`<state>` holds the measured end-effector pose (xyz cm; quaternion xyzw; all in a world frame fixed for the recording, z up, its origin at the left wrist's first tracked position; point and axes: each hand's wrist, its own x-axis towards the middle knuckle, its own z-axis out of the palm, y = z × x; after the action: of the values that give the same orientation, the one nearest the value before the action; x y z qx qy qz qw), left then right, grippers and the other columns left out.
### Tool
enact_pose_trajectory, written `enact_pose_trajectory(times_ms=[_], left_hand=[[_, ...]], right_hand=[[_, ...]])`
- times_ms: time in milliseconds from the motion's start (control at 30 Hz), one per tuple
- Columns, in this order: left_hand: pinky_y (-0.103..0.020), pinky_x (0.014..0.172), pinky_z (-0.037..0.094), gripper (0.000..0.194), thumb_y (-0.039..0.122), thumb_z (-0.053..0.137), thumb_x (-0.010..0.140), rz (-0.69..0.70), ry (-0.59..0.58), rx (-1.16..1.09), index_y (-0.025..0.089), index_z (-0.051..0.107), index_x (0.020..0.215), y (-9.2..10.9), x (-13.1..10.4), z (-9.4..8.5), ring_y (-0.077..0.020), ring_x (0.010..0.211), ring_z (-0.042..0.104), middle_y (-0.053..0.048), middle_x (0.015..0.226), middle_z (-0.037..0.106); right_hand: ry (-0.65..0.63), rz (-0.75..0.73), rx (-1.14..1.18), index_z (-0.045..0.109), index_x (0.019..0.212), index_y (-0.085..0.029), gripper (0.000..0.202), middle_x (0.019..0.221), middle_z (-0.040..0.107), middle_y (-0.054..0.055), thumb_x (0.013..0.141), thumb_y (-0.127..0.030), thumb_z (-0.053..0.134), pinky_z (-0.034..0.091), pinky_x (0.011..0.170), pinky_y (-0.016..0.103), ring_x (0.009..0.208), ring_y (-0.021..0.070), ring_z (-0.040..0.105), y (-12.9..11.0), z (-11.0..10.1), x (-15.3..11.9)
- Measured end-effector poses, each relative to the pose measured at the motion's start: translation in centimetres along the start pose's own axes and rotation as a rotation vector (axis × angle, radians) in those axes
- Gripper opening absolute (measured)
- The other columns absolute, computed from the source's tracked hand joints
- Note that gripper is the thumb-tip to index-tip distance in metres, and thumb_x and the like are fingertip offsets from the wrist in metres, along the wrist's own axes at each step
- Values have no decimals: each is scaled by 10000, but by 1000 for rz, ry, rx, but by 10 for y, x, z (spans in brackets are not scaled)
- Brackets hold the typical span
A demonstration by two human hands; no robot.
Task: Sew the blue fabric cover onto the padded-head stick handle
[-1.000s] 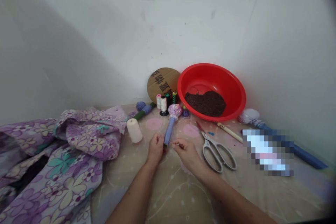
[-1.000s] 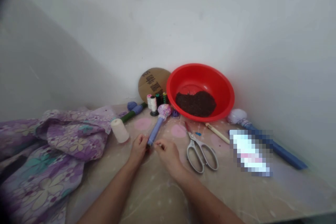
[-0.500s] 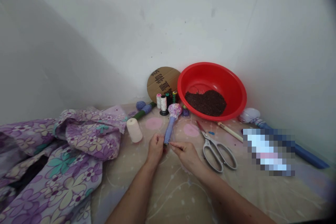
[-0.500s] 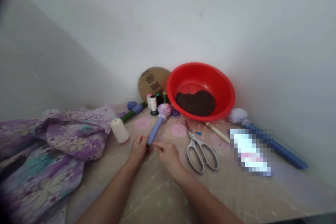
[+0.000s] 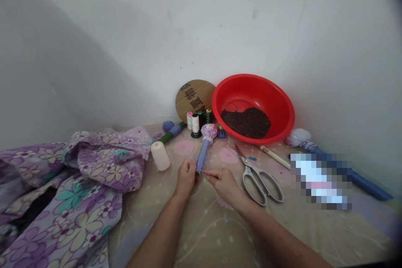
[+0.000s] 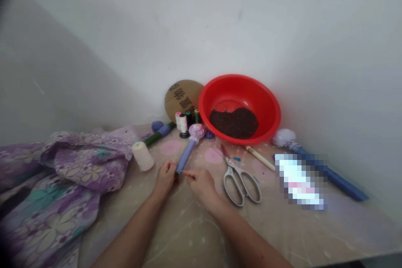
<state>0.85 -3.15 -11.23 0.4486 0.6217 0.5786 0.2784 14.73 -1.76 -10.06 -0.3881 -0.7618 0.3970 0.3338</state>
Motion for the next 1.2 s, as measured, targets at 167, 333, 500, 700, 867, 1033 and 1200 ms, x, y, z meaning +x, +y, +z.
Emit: enact_pose_trajectory(times_ms=[167,333,500,700,867,1033,1200], left_hand=[[-189,407,295,254,353,414,722,30,6,46,194,323,546,0,-1,0,-78,395,349,77,445,335],[-192,417,294,238,342,402,728,42,15,61,195,330,555,0,0,0,-82,405,359,74,454,344],[-190,414,281,239,329,413,718,37,36,72,196,315,546,1,0,0,-78,401,339,78,453,327],[-191,427,273,247,323,412,720,60,67,107,195,311,535,2,-1,1,-81,423,336,75,455,317],[-194,424,257,226,310,404,721,69,111,126,195,324,545,-3,1,3,-87,426,332,73,453,315],[-200,444,261,217,308,398,726,89,127,147,194,332,553,-5,2,2,-93,447,350,69,464,331],[-205,449,248,236,326,394,731,70,149,191,196,325,546,0,0,1,-94,446,346,68,459,332]], right_hand=[[3,13,-45,637,924,-218,301,889,655,21,699,-213,438,449,671,292,771,190,599,-3,-2,1],[6,7,-101,648,902,-219,307,846,667,16,687,-182,432,442,646,268,732,176,599,-11,-3,2],[46,17,-126,657,882,-202,298,844,667,25,694,-188,426,439,656,265,743,173,598,-15,-1,2],[68,9,-155,671,836,-187,285,795,674,29,690,-187,426,435,631,254,721,173,599,-19,0,3],[36,-27,-110,676,812,-179,283,785,676,34,682,-175,424,433,612,235,691,159,603,-21,-2,6],[37,-16,-110,680,797,-171,282,768,677,41,669,-161,429,426,602,234,685,164,600,-19,0,8],[76,3,-110,680,801,-180,270,733,675,29,686,-190,436,416,574,232,640,159,587,-16,6,7]])
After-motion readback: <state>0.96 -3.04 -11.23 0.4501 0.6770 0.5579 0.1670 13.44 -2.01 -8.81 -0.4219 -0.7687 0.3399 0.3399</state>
